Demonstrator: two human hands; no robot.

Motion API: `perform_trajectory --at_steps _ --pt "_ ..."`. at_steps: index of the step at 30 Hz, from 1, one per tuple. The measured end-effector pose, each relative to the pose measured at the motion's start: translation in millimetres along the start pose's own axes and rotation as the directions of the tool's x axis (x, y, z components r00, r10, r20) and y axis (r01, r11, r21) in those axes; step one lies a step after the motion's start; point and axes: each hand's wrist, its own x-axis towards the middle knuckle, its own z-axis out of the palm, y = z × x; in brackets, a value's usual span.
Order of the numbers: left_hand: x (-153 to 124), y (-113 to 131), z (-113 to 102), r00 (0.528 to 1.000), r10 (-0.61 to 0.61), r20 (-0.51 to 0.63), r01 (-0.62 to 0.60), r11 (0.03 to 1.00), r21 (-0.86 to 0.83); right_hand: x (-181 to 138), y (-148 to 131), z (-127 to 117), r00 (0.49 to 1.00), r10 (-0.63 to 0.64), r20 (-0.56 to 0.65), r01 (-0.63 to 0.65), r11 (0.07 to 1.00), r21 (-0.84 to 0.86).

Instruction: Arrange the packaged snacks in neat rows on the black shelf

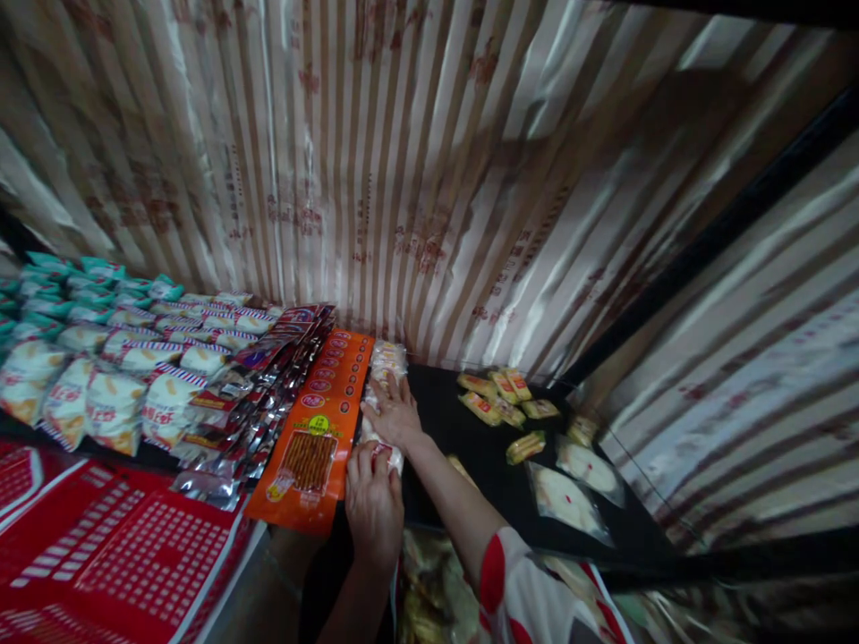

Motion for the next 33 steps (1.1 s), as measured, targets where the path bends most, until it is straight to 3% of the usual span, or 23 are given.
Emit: perform_trajectory --at_steps 11,25,30,33 --pt "8 -8 10 0.999 0.011 -0.034 -0.013 0.999 -0.046 16 -2 0 0.995 -0.008 0.096 0.010 1.000 -0.026" --pt "11 -9 14 0.998 -0.016 -0.062 0.012 0.997 -0.073 19 -2 1 1.000 0.013 0.026 -0.015 0.998 0.068" --pt "10 -9 12 0.999 -0.006 -0.036 0.005 0.999 -0.047 15 -5 2 0.986 -0.026 -0.164 0.039 0.996 0.074" --pt "11 -9 12 0.999 0.003 -0.037 -0.004 1.000 -0.021 8 -6 3 0.927 -0.067 -0.370 0.103 0.991 0.080"
